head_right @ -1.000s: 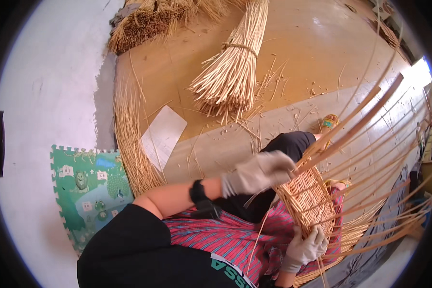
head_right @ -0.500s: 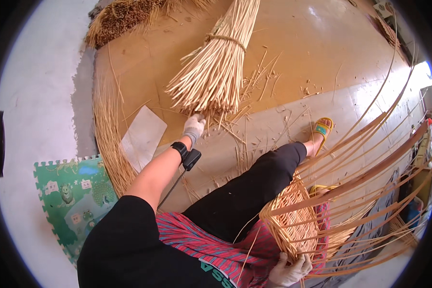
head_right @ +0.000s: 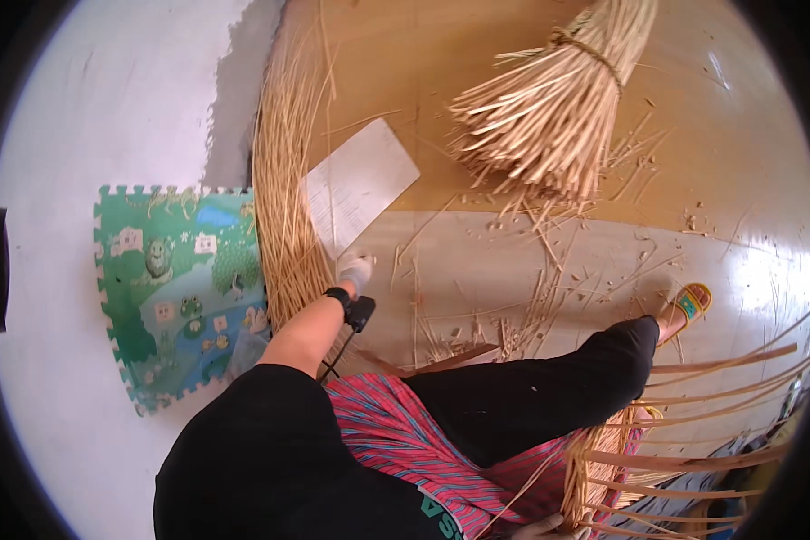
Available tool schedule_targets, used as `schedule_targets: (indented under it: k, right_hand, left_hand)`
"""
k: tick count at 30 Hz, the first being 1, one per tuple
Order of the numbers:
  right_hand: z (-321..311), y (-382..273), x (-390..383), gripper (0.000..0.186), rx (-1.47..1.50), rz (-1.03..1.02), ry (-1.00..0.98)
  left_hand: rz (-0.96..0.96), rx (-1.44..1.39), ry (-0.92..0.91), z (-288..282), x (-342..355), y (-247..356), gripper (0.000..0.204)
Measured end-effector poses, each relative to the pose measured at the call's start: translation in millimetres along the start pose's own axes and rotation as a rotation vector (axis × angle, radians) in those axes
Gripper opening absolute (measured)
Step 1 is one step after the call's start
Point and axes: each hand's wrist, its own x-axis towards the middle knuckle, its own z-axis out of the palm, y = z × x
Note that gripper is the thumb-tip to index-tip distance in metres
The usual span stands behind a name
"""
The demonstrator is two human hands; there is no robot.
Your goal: The person is weaving a wicker basket, using thin wood or reed strips to build the sides.
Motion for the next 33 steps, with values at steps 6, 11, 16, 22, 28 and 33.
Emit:
schedule_targets:
  k: [6, 11, 16, 22, 28, 33]
  right_hand:
    - [-2.6, -2.5, -1.2, 0.064, -0.047, -0.075, 0.041]
    - [0.4, 3.7, -1.5, 0.061, -0.111, -0.096, 0.05]
    - [1.2, 16.6, -4.0, 0.06, -0.124, 0.037, -0.101]
    - [1.0, 4.1, -2.1, 0.058, -0.118, -0.076, 0.027]
    - [5.7, 2.1, -4.4, 0.066, -0.067, -0.024, 0.062]
    - [10.1, 24.0, -18.3, 0.06, -0.036, 0.059, -0.067]
  left_hand:
    - [-0.433, -0.189, 0.049, -61.2, -31.7, -120.3, 0.022]
    - [-0.345, -0.221, -0.007, -70.6, -36.2, -116.4, 0.029]
    - [-0.163, 0.05, -0.232, -67.2, -21.3, -94.4, 0.055]
    - [-0.276, -0.532, 0.166, -73.0, 7.6, -91.3, 0.02]
    - [-0.036, -1.54, -0.43, -136.2, 7.0, 30.7, 0.022]
    - [0.448, -1.763, -1.044, -184.1, -100.3, 202.3, 0.018]
